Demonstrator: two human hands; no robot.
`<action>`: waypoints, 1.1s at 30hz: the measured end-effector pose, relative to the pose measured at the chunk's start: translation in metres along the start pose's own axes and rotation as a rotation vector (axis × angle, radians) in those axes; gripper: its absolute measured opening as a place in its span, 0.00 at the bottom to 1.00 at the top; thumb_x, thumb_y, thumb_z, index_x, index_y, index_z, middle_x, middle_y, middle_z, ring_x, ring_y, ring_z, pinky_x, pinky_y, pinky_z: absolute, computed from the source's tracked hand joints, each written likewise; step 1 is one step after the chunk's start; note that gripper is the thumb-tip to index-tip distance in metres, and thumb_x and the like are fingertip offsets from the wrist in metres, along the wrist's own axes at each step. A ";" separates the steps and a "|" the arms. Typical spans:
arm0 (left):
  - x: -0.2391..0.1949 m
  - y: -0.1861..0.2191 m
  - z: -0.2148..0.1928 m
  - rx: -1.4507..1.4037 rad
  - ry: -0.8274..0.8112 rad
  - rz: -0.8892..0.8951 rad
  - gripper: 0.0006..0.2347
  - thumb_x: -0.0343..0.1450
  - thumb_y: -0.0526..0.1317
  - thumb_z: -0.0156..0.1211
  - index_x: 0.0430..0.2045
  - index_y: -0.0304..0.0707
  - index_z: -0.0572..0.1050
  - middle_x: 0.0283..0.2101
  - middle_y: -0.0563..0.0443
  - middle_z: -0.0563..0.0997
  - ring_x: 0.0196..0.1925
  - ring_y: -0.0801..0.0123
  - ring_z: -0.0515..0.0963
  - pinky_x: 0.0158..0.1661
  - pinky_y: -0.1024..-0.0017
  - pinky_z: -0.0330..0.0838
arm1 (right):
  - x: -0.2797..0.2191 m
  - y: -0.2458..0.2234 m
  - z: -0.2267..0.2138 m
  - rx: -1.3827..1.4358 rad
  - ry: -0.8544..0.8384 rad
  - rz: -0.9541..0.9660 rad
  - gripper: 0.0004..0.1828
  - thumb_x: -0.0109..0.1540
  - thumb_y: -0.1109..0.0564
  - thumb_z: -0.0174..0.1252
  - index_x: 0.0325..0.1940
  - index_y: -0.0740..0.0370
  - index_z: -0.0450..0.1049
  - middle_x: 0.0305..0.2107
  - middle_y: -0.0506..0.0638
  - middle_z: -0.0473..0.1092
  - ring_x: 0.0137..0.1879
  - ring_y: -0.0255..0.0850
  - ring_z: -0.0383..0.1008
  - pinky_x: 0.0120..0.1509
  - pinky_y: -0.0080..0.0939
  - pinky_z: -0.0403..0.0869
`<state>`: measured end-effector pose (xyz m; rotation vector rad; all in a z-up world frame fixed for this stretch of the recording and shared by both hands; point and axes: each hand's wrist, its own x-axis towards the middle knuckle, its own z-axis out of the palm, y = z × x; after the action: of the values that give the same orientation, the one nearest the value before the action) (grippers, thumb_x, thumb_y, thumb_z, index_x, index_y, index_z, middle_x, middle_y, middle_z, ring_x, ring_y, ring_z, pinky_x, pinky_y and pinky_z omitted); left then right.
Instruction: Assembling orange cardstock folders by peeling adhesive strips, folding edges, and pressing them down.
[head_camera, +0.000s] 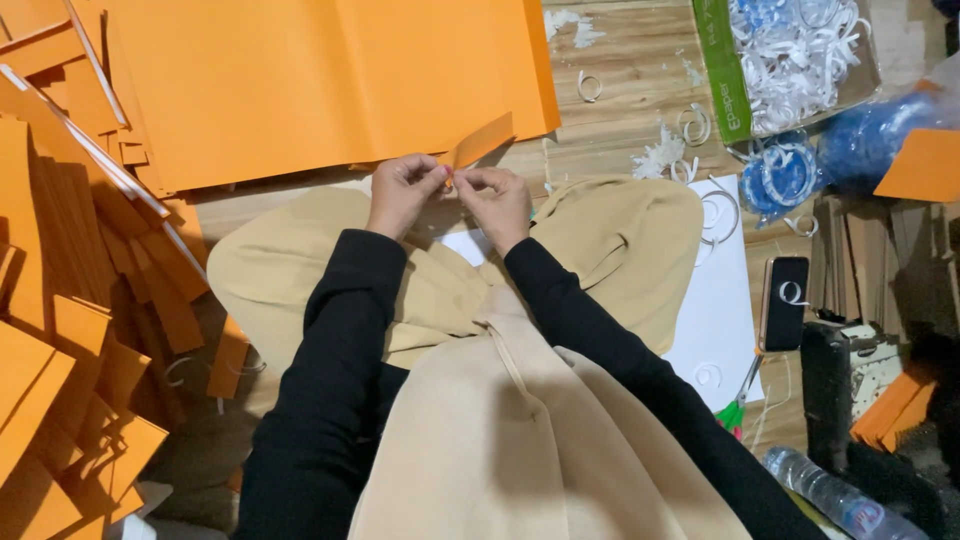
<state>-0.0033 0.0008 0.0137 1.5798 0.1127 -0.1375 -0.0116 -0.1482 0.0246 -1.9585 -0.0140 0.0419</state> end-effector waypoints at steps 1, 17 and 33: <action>0.000 0.000 0.000 -0.001 0.001 0.000 0.02 0.65 0.33 0.58 0.21 0.37 0.75 0.18 0.51 0.76 0.22 0.73 0.77 0.28 0.79 0.73 | -0.001 -0.002 -0.001 0.000 -0.001 0.000 0.05 0.53 0.54 0.62 0.32 0.49 0.77 0.23 0.43 0.72 0.34 0.32 0.68 0.47 0.33 0.67; -0.001 0.003 0.001 -0.019 0.004 0.016 0.02 0.65 0.33 0.58 0.22 0.35 0.75 0.19 0.50 0.76 0.23 0.74 0.76 0.28 0.77 0.74 | -0.002 0.000 0.001 -0.014 0.045 -0.022 0.07 0.51 0.53 0.63 0.33 0.50 0.78 0.22 0.43 0.73 0.33 0.33 0.69 0.47 0.32 0.67; 0.000 0.002 0.003 -0.017 0.020 0.005 0.02 0.64 0.33 0.59 0.20 0.36 0.76 0.19 0.50 0.76 0.22 0.75 0.77 0.27 0.79 0.74 | -0.003 0.003 0.003 0.025 0.054 -0.053 0.07 0.52 0.55 0.63 0.34 0.49 0.77 0.23 0.42 0.73 0.33 0.32 0.68 0.48 0.32 0.67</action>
<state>-0.0031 -0.0017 0.0160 1.5645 0.1248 -0.1165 -0.0144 -0.1470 0.0204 -1.9330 -0.0298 -0.0450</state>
